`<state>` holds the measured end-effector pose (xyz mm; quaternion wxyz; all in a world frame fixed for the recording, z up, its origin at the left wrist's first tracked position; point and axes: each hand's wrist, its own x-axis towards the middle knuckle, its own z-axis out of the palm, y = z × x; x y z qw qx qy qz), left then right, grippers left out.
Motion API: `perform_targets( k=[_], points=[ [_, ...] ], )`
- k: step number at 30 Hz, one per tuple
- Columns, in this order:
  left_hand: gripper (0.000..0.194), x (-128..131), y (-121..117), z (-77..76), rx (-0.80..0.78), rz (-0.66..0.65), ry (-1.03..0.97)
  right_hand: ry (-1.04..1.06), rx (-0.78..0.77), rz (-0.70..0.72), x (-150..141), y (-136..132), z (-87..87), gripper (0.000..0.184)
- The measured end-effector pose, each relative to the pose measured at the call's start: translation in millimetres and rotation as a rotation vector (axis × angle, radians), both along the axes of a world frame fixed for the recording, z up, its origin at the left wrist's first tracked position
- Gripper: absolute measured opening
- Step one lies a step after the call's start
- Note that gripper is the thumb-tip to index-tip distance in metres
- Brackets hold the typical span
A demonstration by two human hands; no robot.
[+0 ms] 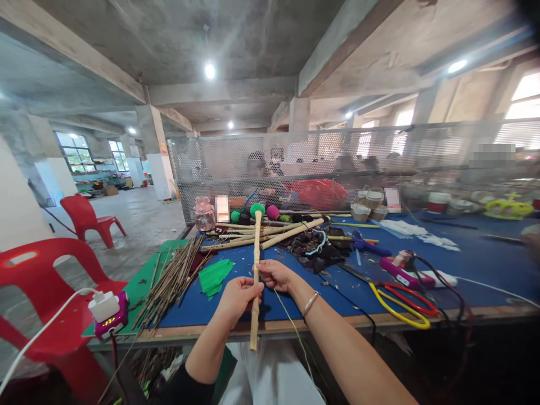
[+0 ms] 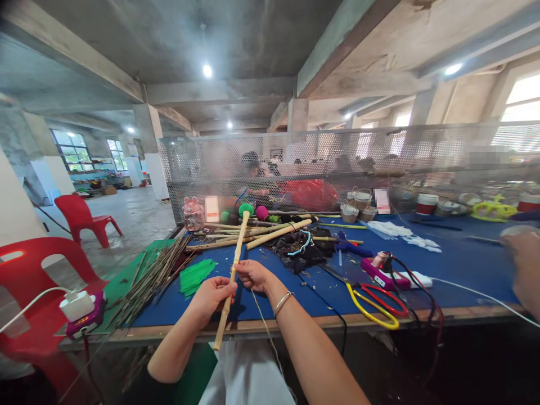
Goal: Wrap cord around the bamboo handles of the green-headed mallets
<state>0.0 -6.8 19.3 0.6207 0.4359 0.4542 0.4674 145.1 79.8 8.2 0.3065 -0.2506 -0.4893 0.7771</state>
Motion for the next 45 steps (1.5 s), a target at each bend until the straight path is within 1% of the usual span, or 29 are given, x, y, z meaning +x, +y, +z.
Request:
perform_targets(
  k=[2,6,9,12,16,20,22,24,27,31,35,37,40,45],
  points=[
    [0.028,-1,3,-1.4,0.020,-0.016,-0.034,0.004,0.001,0.010,0,0,1.1,0.026],
    [0.023,-2,5,-7.1,-0.018,-0.050,-0.252,0.001,-0.016,0.064,1,0,2.6,0.028],
    [0.021,1,3,-7.1,-0.069,-0.063,-0.319,-0.015,-0.015,0.041,0,0,1.5,0.026],
    [0.018,5,1,-5.5,-0.079,-0.050,-0.308,-0.004,-0.006,0.009,0,1,-0.3,0.028],
    [0.020,7,3,-9.1,-0.033,-0.050,-0.284,0.010,-0.013,-0.004,1,1,-0.8,0.030],
    [0.017,1,9,-13.8,-0.090,-0.030,-0.356,0.011,-0.039,0.026,1,0,0.9,0.025],
    [0.019,-2,9,-13.8,-0.123,-0.045,-0.375,-0.007,-0.042,0.045,1,0,1.8,0.024],
    [0.019,-2,8,-12.4,-0.133,-0.070,-0.368,-0.020,-0.039,0.036,1,0,2.1,0.024],
    [0.018,3,4,-10.0,-0.096,-0.067,-0.340,-0.002,-0.042,-0.008,2,1,1.7,0.026],
    [0.023,8,2,-8.7,-0.029,-0.042,-0.287,0.010,-0.049,-0.020,2,2,0.8,0.030],
    [0.018,4,2,-7.0,-0.082,-0.028,-0.351,0.007,-0.057,0.016,1,3,0.5,0.026],
    [0.018,1,1,-5.8,-0.123,-0.046,-0.368,-0.011,-0.054,0.047,0,3,0.3,0.025],
    [0.019,1,0,-4.8,-0.132,-0.071,-0.361,-0.033,-0.023,0.034,0,2,1.0,0.027],
    [0.018,12,-4,-3.3,-0.041,0.048,-0.224,-0.070,0.062,-0.058,-3,-5,4.9,0.030]
  ],
)
